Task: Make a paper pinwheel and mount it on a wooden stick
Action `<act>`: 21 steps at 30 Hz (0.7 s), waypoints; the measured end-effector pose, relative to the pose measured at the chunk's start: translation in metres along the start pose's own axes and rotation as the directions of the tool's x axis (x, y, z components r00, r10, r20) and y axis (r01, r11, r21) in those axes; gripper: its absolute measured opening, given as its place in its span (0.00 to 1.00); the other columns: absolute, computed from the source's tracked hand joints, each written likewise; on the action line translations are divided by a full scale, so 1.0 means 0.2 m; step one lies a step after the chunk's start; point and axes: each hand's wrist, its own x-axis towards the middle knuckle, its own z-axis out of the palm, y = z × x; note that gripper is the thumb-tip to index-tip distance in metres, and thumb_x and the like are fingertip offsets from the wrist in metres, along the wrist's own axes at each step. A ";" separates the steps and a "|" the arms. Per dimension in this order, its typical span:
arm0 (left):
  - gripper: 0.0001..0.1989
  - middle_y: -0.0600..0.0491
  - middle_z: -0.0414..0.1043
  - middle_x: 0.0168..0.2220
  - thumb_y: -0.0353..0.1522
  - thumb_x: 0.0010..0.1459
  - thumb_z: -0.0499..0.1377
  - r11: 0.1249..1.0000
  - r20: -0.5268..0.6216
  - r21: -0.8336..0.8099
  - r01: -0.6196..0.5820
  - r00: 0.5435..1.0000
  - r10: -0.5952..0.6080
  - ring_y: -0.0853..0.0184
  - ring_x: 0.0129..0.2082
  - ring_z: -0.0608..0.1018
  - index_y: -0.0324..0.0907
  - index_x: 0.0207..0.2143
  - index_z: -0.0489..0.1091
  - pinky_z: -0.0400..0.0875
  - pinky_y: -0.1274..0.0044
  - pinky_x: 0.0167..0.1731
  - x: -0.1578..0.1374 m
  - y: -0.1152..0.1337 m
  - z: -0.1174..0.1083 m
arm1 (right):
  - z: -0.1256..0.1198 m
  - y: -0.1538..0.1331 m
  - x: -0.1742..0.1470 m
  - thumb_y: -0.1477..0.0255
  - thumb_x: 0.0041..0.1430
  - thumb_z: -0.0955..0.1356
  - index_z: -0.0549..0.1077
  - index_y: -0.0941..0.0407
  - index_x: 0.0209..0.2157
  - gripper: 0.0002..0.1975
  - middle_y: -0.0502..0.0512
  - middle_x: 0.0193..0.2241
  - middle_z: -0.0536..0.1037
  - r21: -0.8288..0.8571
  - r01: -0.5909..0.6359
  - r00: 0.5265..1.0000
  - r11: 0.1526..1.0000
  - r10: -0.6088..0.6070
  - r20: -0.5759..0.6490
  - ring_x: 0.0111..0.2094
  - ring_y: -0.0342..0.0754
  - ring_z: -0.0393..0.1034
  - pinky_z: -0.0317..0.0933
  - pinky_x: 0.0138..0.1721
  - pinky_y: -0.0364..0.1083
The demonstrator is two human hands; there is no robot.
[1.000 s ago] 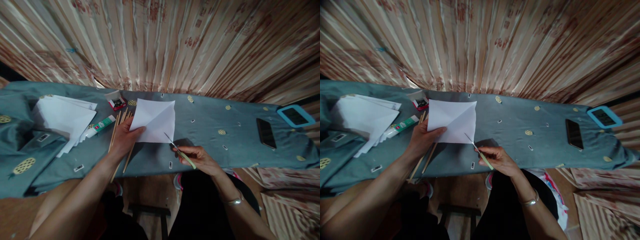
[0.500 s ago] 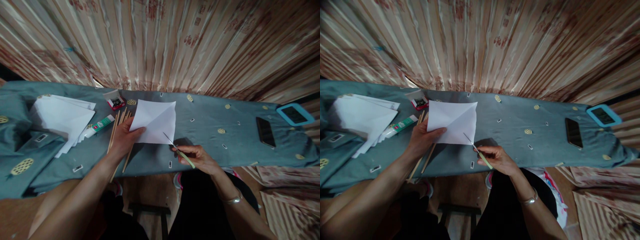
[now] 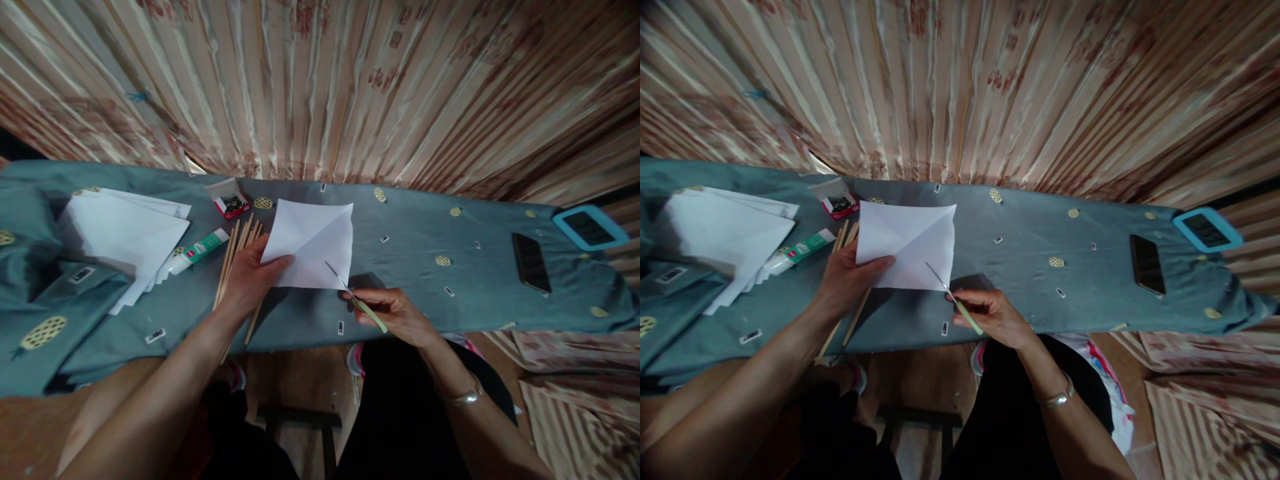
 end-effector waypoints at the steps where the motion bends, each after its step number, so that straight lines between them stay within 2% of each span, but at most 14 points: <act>1: 0.20 0.52 0.80 0.36 0.32 0.43 0.70 1.000 -0.001 -0.003 0.004 1.000 -0.004 0.64 0.31 0.79 0.39 0.41 0.77 0.76 0.75 0.33 0.00 0.00 0.00 | 0.00 0.00 0.00 0.64 0.41 0.80 0.83 0.53 0.42 0.23 0.48 0.27 0.76 0.008 -0.005 1.000 1.000 0.005 -0.008 0.26 0.38 0.63 0.62 0.27 0.39; 9: 0.21 0.50 0.81 0.37 0.32 0.42 0.70 0.999 0.023 -0.024 0.041 0.999 -0.041 0.63 0.32 0.80 0.40 0.42 0.78 0.77 0.73 0.33 0.00 -0.02 0.00 | 0.00 0.00 0.00 0.63 0.42 0.80 0.81 0.54 0.43 0.24 0.47 0.27 0.75 -0.001 -0.007 1.000 1.000 0.007 0.014 0.27 0.38 0.65 0.63 0.29 0.39; 15: 0.19 0.51 0.81 0.33 0.32 0.40 0.70 0.997 0.036 -0.035 0.074 0.997 -0.073 0.61 0.31 0.80 0.41 0.39 0.78 0.77 0.71 0.32 -0.02 -0.03 0.02 | 0.00 0.00 0.01 0.64 0.43 0.80 0.77 0.55 0.44 0.25 0.44 0.24 0.74 0.031 -0.023 0.998 0.999 0.021 0.058 0.24 0.36 0.64 0.60 0.26 0.37; 21: 0.19 0.51 0.81 0.34 0.32 0.40 0.69 0.996 0.049 -0.031 0.085 0.995 -0.083 0.60 0.31 0.80 0.41 0.39 0.78 0.77 0.70 0.32 -0.02 -0.02 0.02 | 0.02 -0.03 0.01 0.62 0.39 0.81 0.77 0.56 0.40 0.25 0.45 0.24 0.75 0.035 -0.035 0.999 0.999 0.034 0.026 0.23 0.37 0.63 0.59 0.25 0.38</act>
